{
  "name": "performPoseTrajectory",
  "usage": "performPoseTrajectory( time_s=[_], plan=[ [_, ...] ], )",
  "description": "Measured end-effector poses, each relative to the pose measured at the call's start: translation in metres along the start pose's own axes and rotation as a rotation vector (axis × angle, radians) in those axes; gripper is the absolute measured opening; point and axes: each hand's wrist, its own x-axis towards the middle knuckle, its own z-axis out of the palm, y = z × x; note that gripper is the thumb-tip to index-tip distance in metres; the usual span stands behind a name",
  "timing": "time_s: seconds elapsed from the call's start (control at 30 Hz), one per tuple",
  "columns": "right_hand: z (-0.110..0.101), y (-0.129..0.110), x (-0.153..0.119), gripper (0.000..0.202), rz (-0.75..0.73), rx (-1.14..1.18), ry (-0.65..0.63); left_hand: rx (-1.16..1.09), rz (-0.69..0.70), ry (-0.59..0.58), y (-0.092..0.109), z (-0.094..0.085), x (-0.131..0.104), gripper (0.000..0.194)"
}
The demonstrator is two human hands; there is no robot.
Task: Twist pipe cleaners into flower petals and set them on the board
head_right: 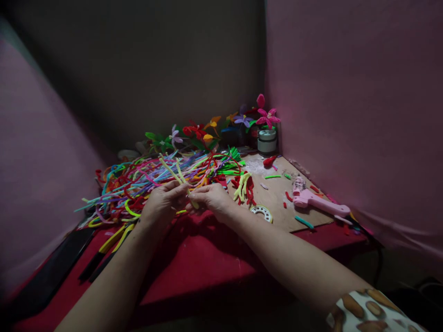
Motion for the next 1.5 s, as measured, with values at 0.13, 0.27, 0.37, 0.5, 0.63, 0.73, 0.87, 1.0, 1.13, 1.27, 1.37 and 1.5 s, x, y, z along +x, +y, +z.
performPoseTrajectory(
  time_s=[0.13,0.27,0.37,0.5,0.63,0.73,0.87,1.0,1.13,1.27,1.37,1.5],
  plan=[
    [-0.001,0.002,0.002,0.018,0.033,0.041,0.025,0.006,0.011,-0.034,-0.002,0.001,-0.001,0.027],
    [-0.001,0.006,0.003,0.009,-0.029,0.015,0.046,0.039,0.039,-0.047,-0.002,0.001,-0.002,0.028],
    [-0.001,0.005,0.004,0.010,-0.058,0.001,0.066,0.169,0.043,0.006,0.003,0.002,-0.004,0.025],
    [-0.002,0.002,0.004,0.010,-0.047,0.014,0.094,0.302,0.061,0.054,0.013,0.002,-0.007,0.019],
    [-0.005,-0.001,0.005,0.009,0.009,0.033,0.090,0.545,0.398,0.008,0.015,-0.003,-0.006,0.011],
    [-0.008,-0.002,0.006,0.007,0.026,0.040,0.065,0.806,0.688,-0.065,0.010,-0.010,-0.002,0.012],
    [-0.009,-0.001,0.006,0.005,0.017,0.019,-0.003,1.046,0.824,-0.158,0.010,-0.017,0.001,0.013],
    [-0.009,-0.003,0.004,0.007,-0.066,-0.064,-0.044,1.136,0.842,-0.250,0.018,-0.016,-0.005,0.013],
    [-0.005,-0.004,0.000,0.009,-0.147,-0.261,-0.010,1.112,0.646,-0.156,0.026,-0.009,-0.016,0.007],
    [0.000,0.000,-0.006,0.014,-0.465,-0.683,0.089,0.660,0.106,-0.106,0.025,-0.007,-0.015,0.008],
    [0.001,0.001,-0.012,0.016,-0.776,-0.992,0.153,0.139,-0.287,-0.195,0.017,-0.009,-0.008,0.013],
    [0.001,-0.002,-0.015,0.016,-0.913,-1.030,0.185,-0.164,-0.364,-0.267,0.011,-0.009,-0.005,0.015]
  ],
)
